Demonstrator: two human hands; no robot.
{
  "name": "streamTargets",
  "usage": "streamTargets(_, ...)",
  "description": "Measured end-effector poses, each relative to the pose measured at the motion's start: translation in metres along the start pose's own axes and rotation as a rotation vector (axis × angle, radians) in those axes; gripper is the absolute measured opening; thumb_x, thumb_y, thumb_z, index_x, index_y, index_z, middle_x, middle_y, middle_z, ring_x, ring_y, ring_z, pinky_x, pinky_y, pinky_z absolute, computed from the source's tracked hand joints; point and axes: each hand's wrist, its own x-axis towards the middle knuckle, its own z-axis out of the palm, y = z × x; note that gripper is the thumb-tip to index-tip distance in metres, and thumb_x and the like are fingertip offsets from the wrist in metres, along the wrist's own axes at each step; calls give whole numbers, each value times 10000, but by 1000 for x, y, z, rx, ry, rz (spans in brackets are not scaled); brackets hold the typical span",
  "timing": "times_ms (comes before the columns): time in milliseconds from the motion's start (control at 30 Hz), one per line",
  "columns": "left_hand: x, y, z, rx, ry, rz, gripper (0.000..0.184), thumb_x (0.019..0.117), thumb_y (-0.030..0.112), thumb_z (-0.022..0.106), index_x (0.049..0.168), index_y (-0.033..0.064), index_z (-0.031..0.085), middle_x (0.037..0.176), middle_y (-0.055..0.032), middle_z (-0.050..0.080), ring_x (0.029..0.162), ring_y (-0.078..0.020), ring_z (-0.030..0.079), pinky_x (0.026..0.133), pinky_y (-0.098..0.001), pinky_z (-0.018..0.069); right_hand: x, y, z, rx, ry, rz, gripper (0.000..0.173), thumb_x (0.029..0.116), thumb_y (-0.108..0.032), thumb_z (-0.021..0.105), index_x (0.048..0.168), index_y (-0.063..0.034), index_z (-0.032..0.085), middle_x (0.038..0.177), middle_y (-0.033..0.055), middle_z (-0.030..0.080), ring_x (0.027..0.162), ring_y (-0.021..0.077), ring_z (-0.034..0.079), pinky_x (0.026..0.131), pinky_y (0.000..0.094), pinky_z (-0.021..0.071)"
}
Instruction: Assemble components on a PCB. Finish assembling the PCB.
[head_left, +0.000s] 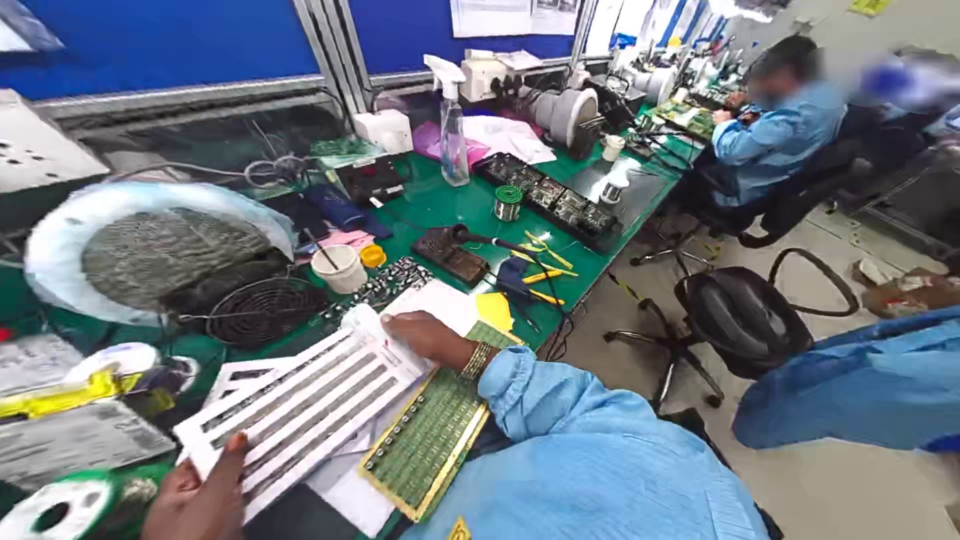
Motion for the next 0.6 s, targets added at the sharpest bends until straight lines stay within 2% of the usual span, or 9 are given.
streamTargets(33, 0, 0, 2, -13, -1, -4, 475, 1030, 219, 564, 1391, -48, 410, 1095, -21, 579, 877, 54, 607, 815, -179, 532, 1, 6, -3, 187, 7, 57, 319, 1104, -127, 400, 1119, 120, 601, 941, 141, 611, 819, 150, 576, 772, 335, 498)
streamTargets(100, -2, 2, 2, 1, 24, -8, 446, 1040, 231, 559, 1386, -31, 455, 1131, -57, 609, 905, 22, 619, 835, -207, 538, 3, 18, -2, 381, -18, 130, 239, 1071, -56, 406, 1187, 59, 580, 911, 67, 633, 767, 99, 608, 724, 302, 534)
streamTargets(133, -3, 4, 1, 16, 39, -9, 441, 1047, 242, 548, 1389, -27, 471, 1159, -92, 620, 926, -9, 625, 852, -238, 539, 3, 21, -1, 376, -50, 150, 224, 1068, -57, 419, 1199, 33, 575, 897, 48, 642, 753, 93, 619, 709, 298, 542)
streamTargets(233, -6, 6, 3, 12, 63, -10, 451, 1080, 271, 481, 1411, -35, 481, 1248, -163, 626, 1022, -88, 651, 922, -306, 546, 0, 23, -3, 235, -81, 167, 234, 1031, -31, 502, 1235, 43, 588, 921, 71, 687, 752, 106, 654, 700, 302, 565)
streamTargets(367, 0, 3, -2, 5, 100, -20, 445, 1108, 278, 389, 1375, -52, 522, 1253, -185, 627, 1079, -129, 640, 957, -339, 527, 5, 20, 0, 70, -54, 186, 182, 1022, -15, 530, 1166, 68, 604, 912, 99, 687, 749, 117, 672, 709, 294, 586)
streamTargets(433, -1, 8, -1, 12, 101, -56, 460, 1117, 278, 364, 1395, -58, 510, 1293, -212, 609, 1125, -166, 616, 991, -365, 494, 5, 18, 0, -43, -27, 169, 143, 1003, -15, 573, 1109, 69, 620, 896, 104, 692, 738, 117, 680, 708, 295, 595)
streamTargets(533, -1, 7, -1, 39, 110, -66, 457, 1118, 306, 353, 1352, -38, 541, 1149, -170, 638, 961, -135, 621, 858, -342, 517, 6, 22, -2, -320, 5, 83, 144, 947, -48, 644, 1044, 46, 694, 912, 131, 707, 785, 171, 679, 765, 388, 579)
streamTargets(600, 0, 5, -1, 43, 103, -57, 451, 1118, 313, 348, 1334, -28, 550, 1078, -148, 640, 881, -124, 611, 797, -334, 516, 7, 25, -3, -388, 20, 44, 106, 922, -56, 675, 990, 12, 717, 872, 109, 710, 769, 169, 671, 759, 411, 567)
